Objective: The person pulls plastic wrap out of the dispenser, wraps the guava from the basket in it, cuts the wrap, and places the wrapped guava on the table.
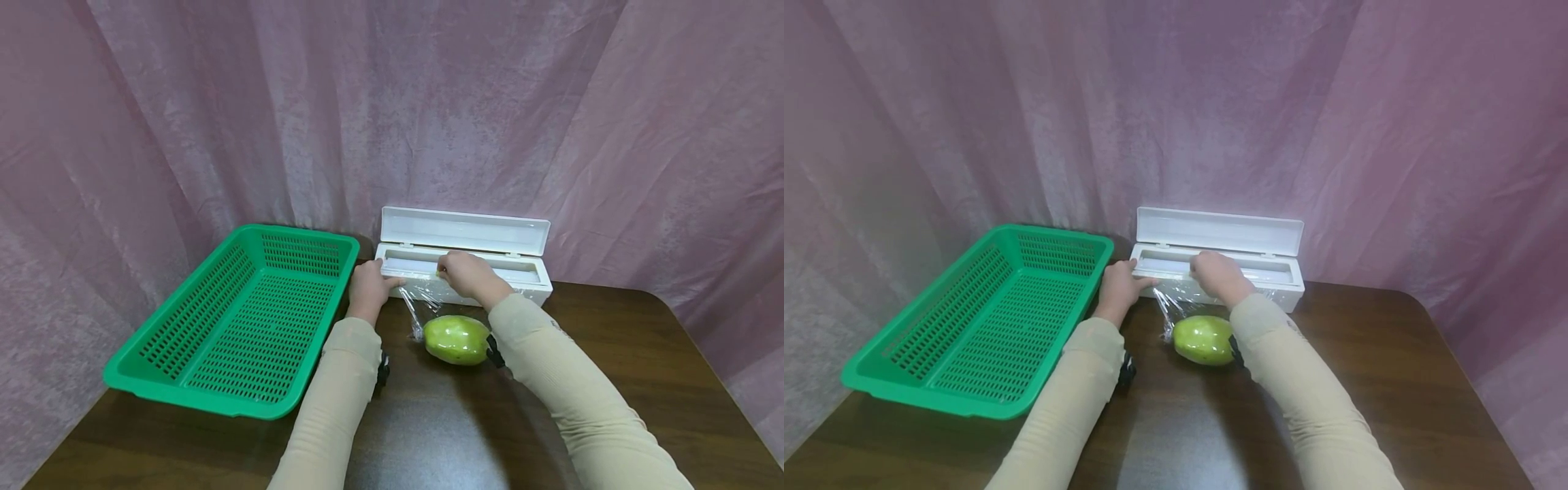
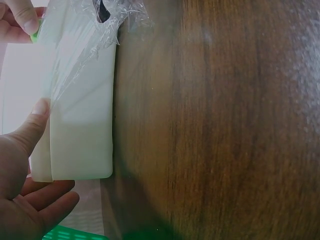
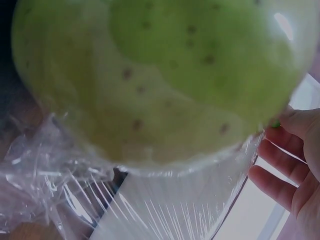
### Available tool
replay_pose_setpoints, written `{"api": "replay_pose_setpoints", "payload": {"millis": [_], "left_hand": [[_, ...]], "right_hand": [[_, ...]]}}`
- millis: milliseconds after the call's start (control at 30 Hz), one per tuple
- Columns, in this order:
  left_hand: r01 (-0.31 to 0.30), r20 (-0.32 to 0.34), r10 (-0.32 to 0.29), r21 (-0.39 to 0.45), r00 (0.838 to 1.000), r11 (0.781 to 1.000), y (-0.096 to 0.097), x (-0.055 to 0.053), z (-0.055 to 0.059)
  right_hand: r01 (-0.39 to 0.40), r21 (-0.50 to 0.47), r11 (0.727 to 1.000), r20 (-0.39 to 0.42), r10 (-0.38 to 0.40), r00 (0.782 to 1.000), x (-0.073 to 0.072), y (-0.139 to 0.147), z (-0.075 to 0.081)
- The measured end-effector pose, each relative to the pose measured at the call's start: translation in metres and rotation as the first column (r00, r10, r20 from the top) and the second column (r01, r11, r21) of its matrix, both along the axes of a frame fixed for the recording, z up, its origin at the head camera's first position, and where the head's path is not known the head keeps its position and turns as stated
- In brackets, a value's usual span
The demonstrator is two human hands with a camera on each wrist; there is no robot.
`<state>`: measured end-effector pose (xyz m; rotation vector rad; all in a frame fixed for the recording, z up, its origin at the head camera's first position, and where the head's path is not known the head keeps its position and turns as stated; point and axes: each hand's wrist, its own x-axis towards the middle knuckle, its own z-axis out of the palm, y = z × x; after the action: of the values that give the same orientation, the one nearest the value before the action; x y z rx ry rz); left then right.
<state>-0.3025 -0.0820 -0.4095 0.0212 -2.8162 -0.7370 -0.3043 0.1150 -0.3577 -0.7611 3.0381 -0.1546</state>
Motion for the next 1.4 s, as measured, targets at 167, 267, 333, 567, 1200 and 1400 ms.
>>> {"api": "replay_pose_setpoints", "payload": {"millis": [167,267,333,567,1200,1400], "left_hand": [[0.001,-0.009,-0.001,0.003,1.000,1.000,-0.0002,0.0005,-0.0010],[0.000,-0.008,0.000,0.016,1.000,1.000,-0.0002,0.0011,-0.0013],[-0.002,-0.009,0.002,0.019,1.000,1.000,-0.0001,0.0012,-0.0019],[-0.006,-0.017,0.006,0.021,1.000,1.000,0.0002,0.0018,-0.0025],[-0.008,-0.022,0.008,0.036,1.000,0.999,0.0012,0.0018,-0.0002],[-0.007,-0.022,0.007,0.035,1.000,0.999,0.0013,0.0024,-0.0008]], "right_hand": [[-0.002,-0.001,1.000,-0.001,0.002,1.000,-0.0002,0.0029,-0.0013],[-0.001,-0.003,1.000,0.004,0.001,1.000,-0.0001,0.0037,-0.0021],[-0.001,-0.005,1.000,0.006,0.001,1.000,-0.0001,0.0042,-0.0026],[0.002,0.001,1.000,0.001,-0.002,1.000,0.0015,0.0055,-0.0015],[-0.001,-0.013,1.000,-0.015,0.001,1.000,0.0046,0.0089,0.0019],[-0.009,-0.019,1.000,-0.024,0.008,1.000,0.0057,0.0101,0.0027]]}}
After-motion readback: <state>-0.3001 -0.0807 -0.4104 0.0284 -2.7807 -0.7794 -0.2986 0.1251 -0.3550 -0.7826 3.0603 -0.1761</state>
